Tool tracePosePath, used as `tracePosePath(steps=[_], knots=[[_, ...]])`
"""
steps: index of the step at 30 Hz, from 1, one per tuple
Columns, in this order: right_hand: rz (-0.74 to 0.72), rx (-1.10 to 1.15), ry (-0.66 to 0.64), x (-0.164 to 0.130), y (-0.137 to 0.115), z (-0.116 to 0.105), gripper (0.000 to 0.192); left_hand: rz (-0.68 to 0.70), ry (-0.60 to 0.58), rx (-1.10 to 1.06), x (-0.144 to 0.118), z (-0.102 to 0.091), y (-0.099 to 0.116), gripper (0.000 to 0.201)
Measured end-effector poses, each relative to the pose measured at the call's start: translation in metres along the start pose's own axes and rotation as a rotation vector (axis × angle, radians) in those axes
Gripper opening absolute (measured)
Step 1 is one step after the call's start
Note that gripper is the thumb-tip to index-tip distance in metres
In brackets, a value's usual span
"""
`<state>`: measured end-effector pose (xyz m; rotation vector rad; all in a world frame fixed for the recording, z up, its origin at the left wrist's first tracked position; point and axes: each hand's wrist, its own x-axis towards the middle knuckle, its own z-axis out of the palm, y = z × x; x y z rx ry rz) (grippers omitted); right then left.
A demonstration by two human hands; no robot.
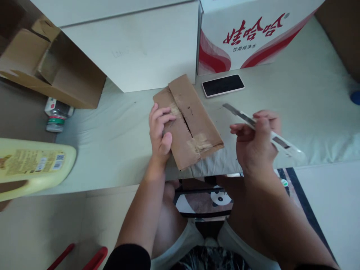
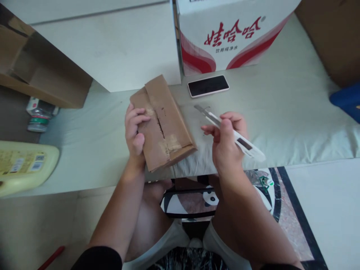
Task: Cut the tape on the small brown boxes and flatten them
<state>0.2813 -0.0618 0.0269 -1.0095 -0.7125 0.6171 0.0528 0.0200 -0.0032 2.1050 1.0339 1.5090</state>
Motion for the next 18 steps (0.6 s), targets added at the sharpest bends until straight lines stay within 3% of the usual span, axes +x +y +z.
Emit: tracePosePath(steps=[5, 9, 13, 16, 18], knots=[[0.073, -0.163, -0.156, -0.001, 0.017, -0.004, 0.042, -0.183, 0.154, -0.14, 0.004, -0.02, -0.026, 0.045], [0.103, -0.202, -0.27, -0.006, 0.027, -0.003, 0.044, -0.352, 0.209, -0.248, 0.006, -0.033, -0.042, 0.042], [0.073, -0.231, -0.333, -0.009, 0.036, -0.001, 0.041, -0.558, 0.203, -0.292, 0.004, -0.022, -0.032, 0.04], [0.047, -0.238, -0.298, -0.008, 0.039, -0.001, 0.039, -0.781, 0.112, -0.489, 0.002, -0.006, -0.019, 0.047], [0.05, -0.234, -0.279, -0.008, 0.04, 0.0, 0.039, -0.855, 0.065, -0.569, 0.003, 0.001, -0.013, 0.052]])
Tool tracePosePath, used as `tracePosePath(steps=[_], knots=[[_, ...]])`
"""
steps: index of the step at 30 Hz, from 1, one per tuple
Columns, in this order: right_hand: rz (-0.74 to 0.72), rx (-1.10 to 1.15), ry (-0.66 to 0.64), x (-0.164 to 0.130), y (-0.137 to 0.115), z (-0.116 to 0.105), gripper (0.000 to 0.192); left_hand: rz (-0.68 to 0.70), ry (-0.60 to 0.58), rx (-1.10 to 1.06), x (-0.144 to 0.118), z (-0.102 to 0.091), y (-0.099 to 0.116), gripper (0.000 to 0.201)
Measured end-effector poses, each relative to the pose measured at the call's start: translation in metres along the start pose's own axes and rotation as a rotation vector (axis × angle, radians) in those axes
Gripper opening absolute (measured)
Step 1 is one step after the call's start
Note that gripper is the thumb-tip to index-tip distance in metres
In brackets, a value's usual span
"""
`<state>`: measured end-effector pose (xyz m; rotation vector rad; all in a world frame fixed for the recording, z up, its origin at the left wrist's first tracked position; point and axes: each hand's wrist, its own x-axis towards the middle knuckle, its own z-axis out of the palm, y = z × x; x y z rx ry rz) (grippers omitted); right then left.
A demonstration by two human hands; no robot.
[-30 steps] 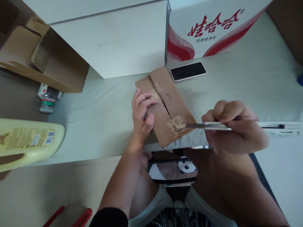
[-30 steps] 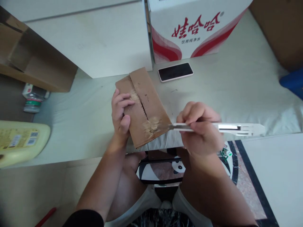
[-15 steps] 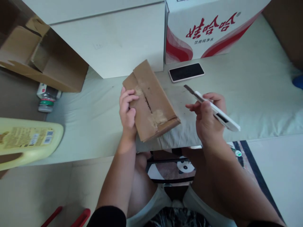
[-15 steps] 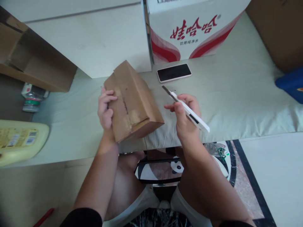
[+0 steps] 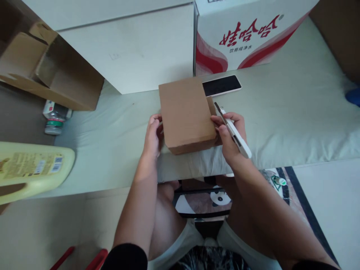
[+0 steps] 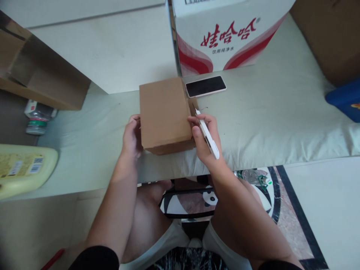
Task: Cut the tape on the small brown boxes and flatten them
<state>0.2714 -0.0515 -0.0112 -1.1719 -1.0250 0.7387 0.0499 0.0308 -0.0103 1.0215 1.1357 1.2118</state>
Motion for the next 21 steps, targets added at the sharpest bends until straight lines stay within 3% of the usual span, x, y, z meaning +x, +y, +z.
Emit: tracePosePath(steps=[7, 17, 21], knots=[[0.004, -0.008, -0.032, -0.001, 0.001, -0.002, 0.042, 0.008, -0.03, 0.006, -0.002, 0.007, 0.008, 0.064], [0.068, 0.045, -0.053, -0.001, 0.006, -0.005, 0.048, -0.081, 0.02, -0.036, 0.003, -0.002, 0.012, 0.045], [-0.005, 0.008, 0.004, 0.0, 0.003, -0.006, 0.043, -0.073, 0.075, -0.088, 0.006, -0.004, 0.014, 0.042]])
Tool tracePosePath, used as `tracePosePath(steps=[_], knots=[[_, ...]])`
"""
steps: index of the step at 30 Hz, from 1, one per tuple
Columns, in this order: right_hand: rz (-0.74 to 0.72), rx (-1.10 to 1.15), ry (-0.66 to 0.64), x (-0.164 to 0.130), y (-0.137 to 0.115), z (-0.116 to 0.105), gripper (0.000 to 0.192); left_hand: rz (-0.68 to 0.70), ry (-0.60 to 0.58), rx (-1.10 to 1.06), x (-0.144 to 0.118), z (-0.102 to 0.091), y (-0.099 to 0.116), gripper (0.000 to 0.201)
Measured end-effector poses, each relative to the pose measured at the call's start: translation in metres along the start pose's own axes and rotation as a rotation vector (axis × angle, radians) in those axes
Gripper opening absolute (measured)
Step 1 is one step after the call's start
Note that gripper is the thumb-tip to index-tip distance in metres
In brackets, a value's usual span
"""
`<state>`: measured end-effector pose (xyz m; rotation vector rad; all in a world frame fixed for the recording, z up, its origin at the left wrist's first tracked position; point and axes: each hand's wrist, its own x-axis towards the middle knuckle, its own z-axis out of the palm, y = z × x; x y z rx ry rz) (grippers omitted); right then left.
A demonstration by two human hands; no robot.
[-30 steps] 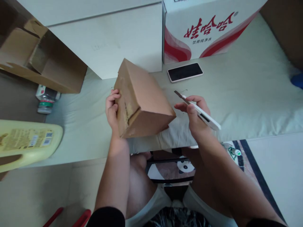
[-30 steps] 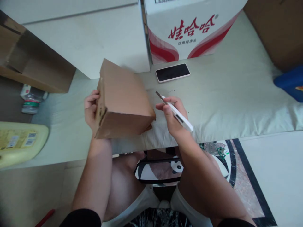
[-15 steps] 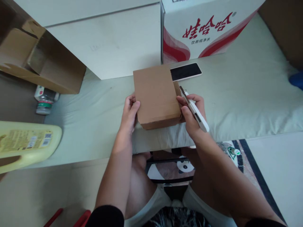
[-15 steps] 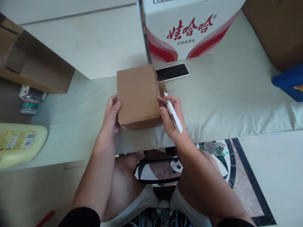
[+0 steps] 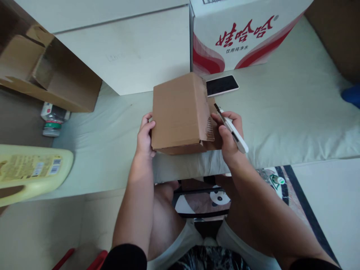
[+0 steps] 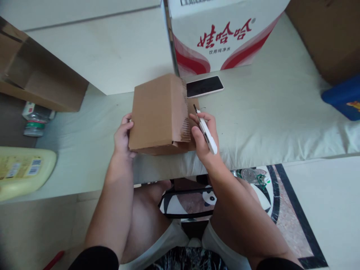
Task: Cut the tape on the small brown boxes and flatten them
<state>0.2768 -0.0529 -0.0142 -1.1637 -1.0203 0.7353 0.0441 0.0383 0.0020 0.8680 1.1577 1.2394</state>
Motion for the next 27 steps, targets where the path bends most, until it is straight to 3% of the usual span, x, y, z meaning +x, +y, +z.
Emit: tracePosePath(steps=[5, 9, 12, 16, 21, 24, 27], knots=[[-0.047, -0.051, 0.13, 0.004, -0.003, -0.006, 0.038, 0.037, 0.046, -0.013, 0.007, -0.01, -0.001, 0.035], [0.021, 0.008, 0.099, 0.006, -0.001, -0.005, 0.05, -0.001, -0.01, 0.001, 0.013, -0.021, -0.004, 0.039], [0.023, 0.017, 0.046, 0.004, -0.001, -0.002, 0.058, -0.087, -0.075, 0.039, 0.013, -0.022, -0.004, 0.044], [-0.078, 0.097, -0.032, 0.001, -0.002, -0.001, 0.059, -0.242, -0.145, 0.036, 0.004, -0.015, 0.002, 0.048], [-0.122, 0.061, -0.185, -0.002, -0.005, -0.004, 0.064, -0.476, -0.348, 0.05, -0.009, -0.003, 0.007, 0.045], [-0.101, 0.027, -0.253, -0.003, -0.014, -0.006, 0.063, -0.377, -0.287, 0.212, -0.008, -0.001, 0.002, 0.036], [-0.093, 0.007, -0.315, -0.004, -0.022, -0.006, 0.058, -0.07, -0.084, 0.363, -0.003, -0.003, -0.004, 0.03]])
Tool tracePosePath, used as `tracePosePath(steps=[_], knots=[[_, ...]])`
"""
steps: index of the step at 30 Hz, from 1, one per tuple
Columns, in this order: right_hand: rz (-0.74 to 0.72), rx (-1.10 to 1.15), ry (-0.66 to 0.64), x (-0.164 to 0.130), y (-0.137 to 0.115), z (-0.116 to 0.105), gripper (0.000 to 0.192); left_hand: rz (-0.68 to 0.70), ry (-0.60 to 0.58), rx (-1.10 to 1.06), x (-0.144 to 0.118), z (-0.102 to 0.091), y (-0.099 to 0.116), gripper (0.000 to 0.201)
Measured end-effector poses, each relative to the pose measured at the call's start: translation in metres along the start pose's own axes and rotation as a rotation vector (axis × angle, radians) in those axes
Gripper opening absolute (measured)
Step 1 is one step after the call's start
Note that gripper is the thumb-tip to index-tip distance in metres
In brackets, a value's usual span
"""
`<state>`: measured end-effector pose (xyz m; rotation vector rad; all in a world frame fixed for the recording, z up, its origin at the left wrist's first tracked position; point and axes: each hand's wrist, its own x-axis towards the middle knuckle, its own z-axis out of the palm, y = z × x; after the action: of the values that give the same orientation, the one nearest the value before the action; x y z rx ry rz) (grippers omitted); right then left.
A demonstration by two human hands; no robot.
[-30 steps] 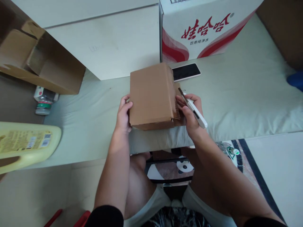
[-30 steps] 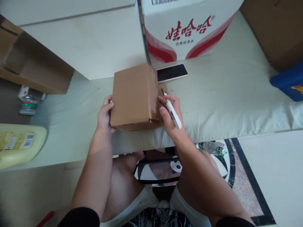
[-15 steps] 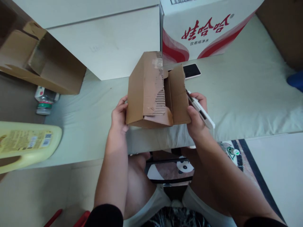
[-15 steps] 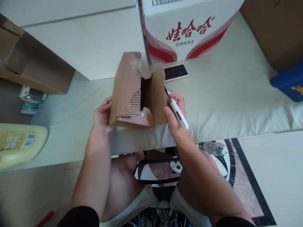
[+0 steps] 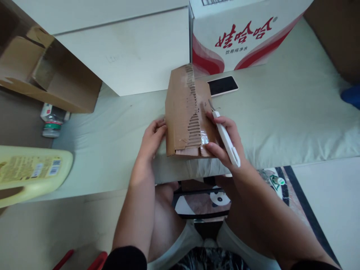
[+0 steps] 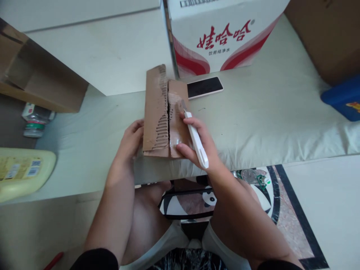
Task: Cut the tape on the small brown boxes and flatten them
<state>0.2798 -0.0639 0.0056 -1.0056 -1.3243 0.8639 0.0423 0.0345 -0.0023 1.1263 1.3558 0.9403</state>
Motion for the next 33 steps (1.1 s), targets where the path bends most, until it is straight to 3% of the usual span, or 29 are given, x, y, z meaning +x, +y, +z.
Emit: tracePosePath(steps=[4, 10, 14, 19, 25, 27, 31, 33], knots=[[-0.012, 0.052, -0.106, 0.001, -0.005, 0.001, 0.054, 0.217, 0.193, -0.097, 0.008, -0.006, -0.007, 0.041], [0.041, 0.179, -0.27, -0.005, -0.013, 0.01, 0.05, 0.581, 0.182, -0.306, 0.008, -0.01, 0.003, 0.059], [-0.036, 0.212, -0.375, -0.007, -0.021, 0.019, 0.047, 0.742, 0.213, -0.512, 0.004, -0.012, 0.022, 0.06], [-0.05, 0.202, -0.379, -0.009, -0.02, 0.022, 0.048, 0.752, 0.237, -0.394, 0.001, -0.02, 0.031, 0.063], [0.009, 0.169, -0.321, -0.014, -0.012, 0.026, 0.045, 0.498, 0.255, -0.407, 0.004, -0.019, 0.022, 0.058], [0.026, 0.134, -0.228, -0.015, -0.009, 0.024, 0.042, 0.483, 0.254, -0.423, 0.004, -0.017, 0.022, 0.057], [0.047, -0.277, 0.062, -0.008, 0.001, 0.013, 0.031, 0.487, 0.22, -0.449, 0.004, -0.017, 0.021, 0.055], [0.035, -0.572, 0.059, -0.003, 0.007, 0.006, 0.029, 0.488, 0.204, -0.474, 0.006, -0.018, 0.02, 0.053]])
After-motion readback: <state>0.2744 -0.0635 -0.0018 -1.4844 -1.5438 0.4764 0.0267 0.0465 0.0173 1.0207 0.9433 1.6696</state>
